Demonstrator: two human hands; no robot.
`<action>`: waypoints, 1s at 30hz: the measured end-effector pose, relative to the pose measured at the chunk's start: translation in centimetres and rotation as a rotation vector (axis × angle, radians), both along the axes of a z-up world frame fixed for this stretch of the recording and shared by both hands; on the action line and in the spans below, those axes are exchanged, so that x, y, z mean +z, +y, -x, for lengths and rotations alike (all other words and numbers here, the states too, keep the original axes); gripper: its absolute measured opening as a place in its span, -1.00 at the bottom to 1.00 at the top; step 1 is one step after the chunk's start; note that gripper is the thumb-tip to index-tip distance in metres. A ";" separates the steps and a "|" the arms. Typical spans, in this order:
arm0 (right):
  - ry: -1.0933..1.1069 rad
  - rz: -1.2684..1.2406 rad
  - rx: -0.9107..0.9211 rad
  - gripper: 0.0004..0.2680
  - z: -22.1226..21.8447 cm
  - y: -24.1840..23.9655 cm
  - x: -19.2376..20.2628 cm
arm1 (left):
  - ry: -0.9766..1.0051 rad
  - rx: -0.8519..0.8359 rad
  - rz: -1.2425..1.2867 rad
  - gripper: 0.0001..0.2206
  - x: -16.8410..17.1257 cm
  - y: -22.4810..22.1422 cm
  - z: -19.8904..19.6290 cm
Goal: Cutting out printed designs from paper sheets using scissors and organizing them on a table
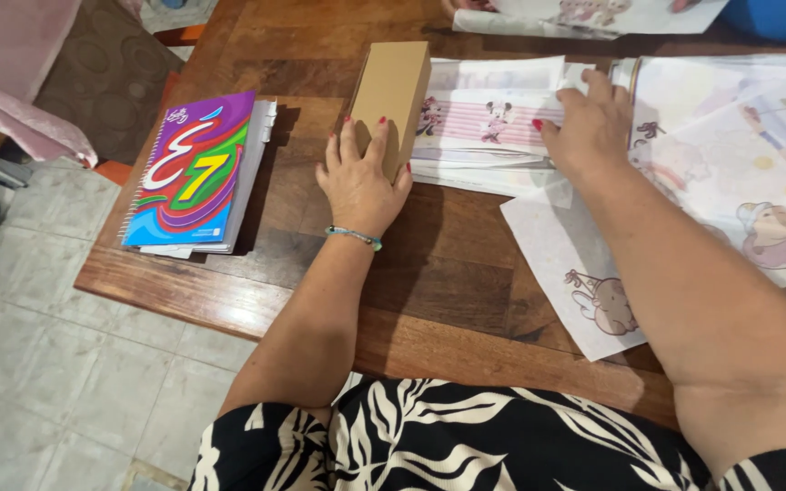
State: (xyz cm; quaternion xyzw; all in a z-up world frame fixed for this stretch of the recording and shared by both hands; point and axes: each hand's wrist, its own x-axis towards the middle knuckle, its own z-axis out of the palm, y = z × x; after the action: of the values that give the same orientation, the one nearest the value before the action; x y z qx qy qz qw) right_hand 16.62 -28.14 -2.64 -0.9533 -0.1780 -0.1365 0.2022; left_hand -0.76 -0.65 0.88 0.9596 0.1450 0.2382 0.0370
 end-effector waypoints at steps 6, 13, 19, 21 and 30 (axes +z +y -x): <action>0.038 0.127 -0.016 -0.52 1.2 0.5 1.9 | 0.023 -0.162 -0.091 -0.24 2.6 -3.2 2.0; -0.256 -0.033 0.050 -0.69 0.9 -1.1 3.7 | -0.210 -0.749 -0.019 -0.57 2.3 -7.0 3.4; -0.166 0.226 -0.024 -0.68 -3.0 -2.6 7.7 | -0.283 -0.949 0.063 -0.72 2.1 -7.8 3.6; -0.208 0.359 -0.003 -0.65 -6.0 -2.2 6.5 | -0.286 -0.970 0.076 -0.72 2.3 -7.6 3.5; -0.228 0.675 0.035 -0.54 -12.8 5.9 1.7 | -0.309 -0.931 0.129 -0.75 3.5 -7.1 4.6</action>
State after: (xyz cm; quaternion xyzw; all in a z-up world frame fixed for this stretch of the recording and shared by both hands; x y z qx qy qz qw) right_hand 29.43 -22.24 -0.97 -0.9418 -0.2509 -0.1722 -0.1429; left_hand -5.36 -7.70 4.34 0.8718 -0.2918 0.3263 0.2196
